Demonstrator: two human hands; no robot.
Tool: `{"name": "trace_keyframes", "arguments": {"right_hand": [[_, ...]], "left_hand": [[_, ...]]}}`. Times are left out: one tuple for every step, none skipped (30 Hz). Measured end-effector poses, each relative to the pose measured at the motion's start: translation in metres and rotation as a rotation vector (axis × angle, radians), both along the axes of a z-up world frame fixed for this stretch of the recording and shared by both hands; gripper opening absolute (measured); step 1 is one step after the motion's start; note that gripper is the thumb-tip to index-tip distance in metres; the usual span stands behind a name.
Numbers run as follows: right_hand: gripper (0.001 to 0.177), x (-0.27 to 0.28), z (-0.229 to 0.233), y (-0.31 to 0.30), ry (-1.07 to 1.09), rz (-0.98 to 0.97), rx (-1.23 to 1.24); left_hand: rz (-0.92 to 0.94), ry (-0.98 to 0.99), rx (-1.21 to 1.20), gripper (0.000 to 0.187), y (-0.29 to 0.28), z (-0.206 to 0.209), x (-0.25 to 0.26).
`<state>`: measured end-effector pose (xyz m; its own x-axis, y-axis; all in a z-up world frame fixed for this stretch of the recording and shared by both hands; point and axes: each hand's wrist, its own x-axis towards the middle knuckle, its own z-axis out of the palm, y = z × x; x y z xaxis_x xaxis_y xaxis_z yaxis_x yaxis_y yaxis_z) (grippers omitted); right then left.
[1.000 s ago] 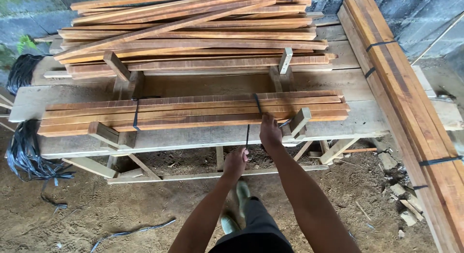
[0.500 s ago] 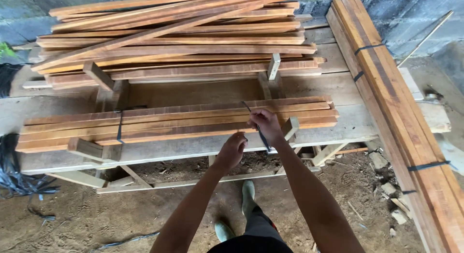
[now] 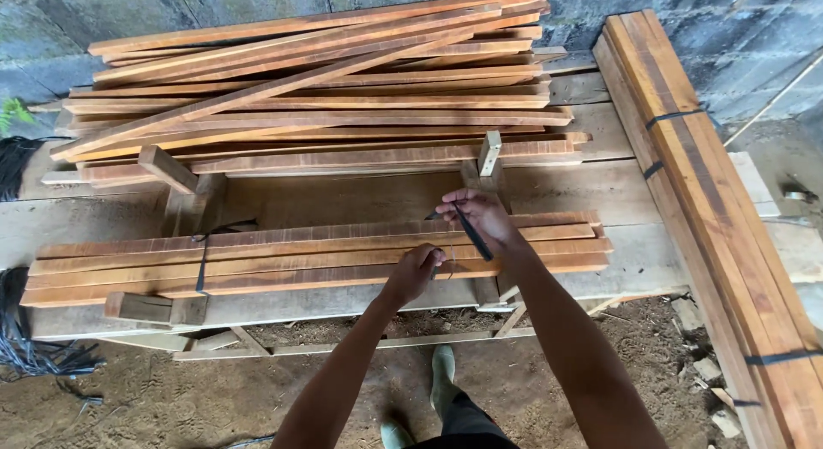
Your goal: Bundling multiple thin strips of wood together using plastic ties on a workbench.
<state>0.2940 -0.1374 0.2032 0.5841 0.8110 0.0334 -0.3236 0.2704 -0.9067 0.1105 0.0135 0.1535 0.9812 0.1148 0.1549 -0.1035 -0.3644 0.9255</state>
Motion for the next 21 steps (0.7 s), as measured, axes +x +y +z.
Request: {"name": "trace_keyframes", "arguments": {"right_hand": [[0.029, 0.006, 0.000, 0.001, 0.004, 0.003, -0.001], [0.029, 0.012, 0.001, 0.001, -0.055, 0.029, -0.040], [0.030, 0.019, 0.001, 0.001, -0.115, 0.056, -0.079], [0.030, 0.024, -0.002, 0.001, -0.113, 0.054, -0.080], [0.029, 0.029, -0.006, 0.001, -0.072, 0.117, -0.051], [0.029, 0.033, -0.010, 0.001, -0.028, 0.180, -0.021], [0.029, 0.039, -0.016, 0.000, -0.025, 0.180, -0.022], [0.025, 0.042, -0.023, -0.001, 0.023, 0.232, -0.018], [0.022, 0.045, -0.029, -0.003, 0.070, 0.283, -0.014], [0.022, 0.048, -0.033, -0.003, 0.071, 0.282, -0.015], [0.023, 0.052, -0.036, -0.003, 0.073, 0.337, 0.003], [0.024, 0.056, -0.038, -0.002, 0.070, 0.393, 0.021], [0.024, 0.059, -0.040, -0.002, 0.067, 0.392, 0.022], [0.024, 0.061, -0.041, -0.001, 0.085, 0.396, -0.028], [0.023, 0.063, -0.042, 0.000, 0.104, 0.400, -0.079], [0.023, 0.064, -0.039, 0.001, 0.100, 0.401, -0.077], [0.023, 0.066, -0.037, 0.002, 0.107, 0.411, -0.087], [0.024, 0.066, -0.036, 0.003, 0.117, 0.421, -0.098], [0.024, 0.066, -0.033, 0.004, 0.116, 0.421, -0.096], [0.023, 0.066, -0.030, 0.005, 0.105, 0.430, -0.112], [0.023, 0.065, -0.026, 0.007, 0.093, 0.439, -0.127]], "left_hand": [[0.003, 0.004, -0.001, 0.036, 0.003, -0.009, 0.006], [0.038, 0.098, -0.128, 0.033, 0.006, -0.018, 0.014], [0.074, 0.191, -0.255, 0.032, 0.009, -0.027, 0.021], [0.072, 0.193, -0.256, 0.032, 0.011, -0.041, 0.028], [0.147, 0.106, -0.165, 0.028, 0.013, -0.054, 0.035], [0.224, 0.020, -0.074, 0.026, 0.015, -0.067, 0.040], [0.223, 0.023, -0.074, 0.026, 0.015, -0.060, 0.045], [0.249, 0.058, -0.095, 0.025, 0.013, -0.054, 0.048], [0.274, 0.092, -0.116, 0.024, 0.010, -0.047, 0.051], [0.273, 0.094, -0.116, 0.024, 0.010, -0.041, 0.054], [0.275, 0.143, -0.048, 0.025, 0.010, -0.034, 0.056], [0.277, 0.188, 0.022, 0.026, 0.011, -0.027, 0.060], [0.276, 0.186, 0.023, 0.026, 0.011, -0.033, 0.064], [0.296, -0.030, 0.103, 0.026, 0.012, -0.039, 0.067], [0.309, -0.246, 0.185, 0.026, 0.013, -0.044, 0.071], [0.310, -0.250, 0.187, 0.026, 0.013, -0.039, 0.073], [0.280, -0.170, 0.126, 0.027, 0.013, -0.034, 0.074], [0.246, -0.089, 0.064, 0.027, 0.013, -0.030, 0.075], [0.246, -0.090, 0.066, 0.027, 0.014, -0.031, 0.077], [0.193, 0.077, -0.003, 0.029, 0.015, -0.031, 0.080], [0.136, 0.244, -0.070, 0.030, 0.017, -0.032, 0.082]]}}
